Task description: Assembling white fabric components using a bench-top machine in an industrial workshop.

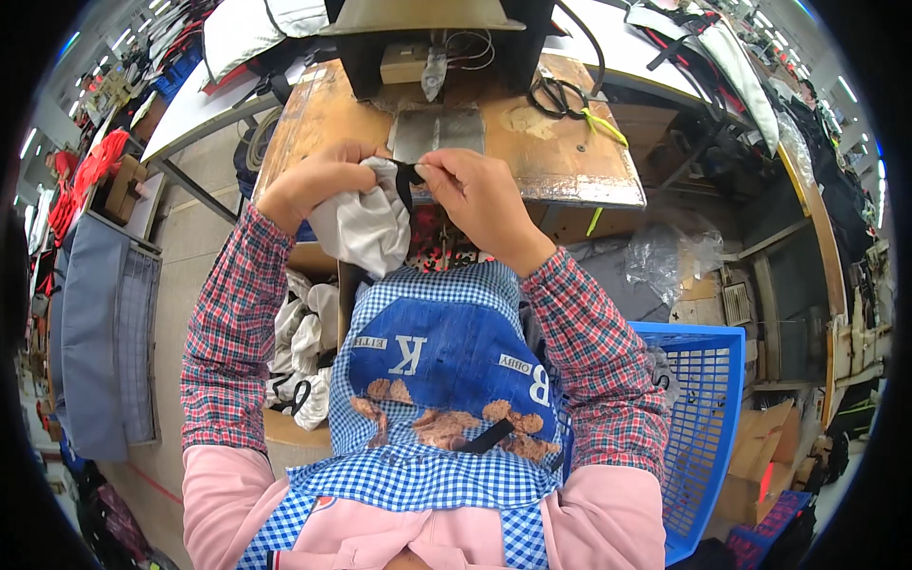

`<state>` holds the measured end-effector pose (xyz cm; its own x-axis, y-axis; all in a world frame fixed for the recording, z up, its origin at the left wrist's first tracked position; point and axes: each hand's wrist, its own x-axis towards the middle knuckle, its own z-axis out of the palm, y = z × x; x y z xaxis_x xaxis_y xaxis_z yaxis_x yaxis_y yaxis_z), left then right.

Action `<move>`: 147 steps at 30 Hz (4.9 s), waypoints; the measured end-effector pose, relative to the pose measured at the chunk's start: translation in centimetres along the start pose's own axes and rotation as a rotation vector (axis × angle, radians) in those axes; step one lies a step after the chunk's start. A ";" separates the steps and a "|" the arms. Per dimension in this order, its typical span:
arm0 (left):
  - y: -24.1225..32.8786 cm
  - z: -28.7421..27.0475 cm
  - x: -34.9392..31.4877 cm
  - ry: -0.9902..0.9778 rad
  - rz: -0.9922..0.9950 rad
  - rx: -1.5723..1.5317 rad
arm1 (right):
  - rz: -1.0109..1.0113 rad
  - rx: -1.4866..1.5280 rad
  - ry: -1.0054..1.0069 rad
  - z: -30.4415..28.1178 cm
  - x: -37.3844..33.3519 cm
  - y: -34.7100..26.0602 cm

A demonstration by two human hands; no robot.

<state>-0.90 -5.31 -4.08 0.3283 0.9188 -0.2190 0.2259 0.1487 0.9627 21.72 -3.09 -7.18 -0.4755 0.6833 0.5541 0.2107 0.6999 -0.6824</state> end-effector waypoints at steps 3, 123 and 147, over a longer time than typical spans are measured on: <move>1.2 -0.5 2.2 0.037 0.014 0.024 | 0.056 0.024 0.043 -0.2 1.2 1.3; 1.2 1.9 4.8 0.397 0.213 0.048 | 0.739 1.116 0.203 0.7 4.3 2.8; 1.1 2.4 5.4 0.393 0.216 -0.194 | 0.726 1.137 0.298 1.2 5.1 2.5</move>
<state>3.30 -1.07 -4.63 -0.0304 0.9991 0.0299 0.0032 -0.0299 0.9995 18.76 1.88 -6.61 -0.3312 0.9374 -0.1077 -0.5445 -0.2831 -0.7895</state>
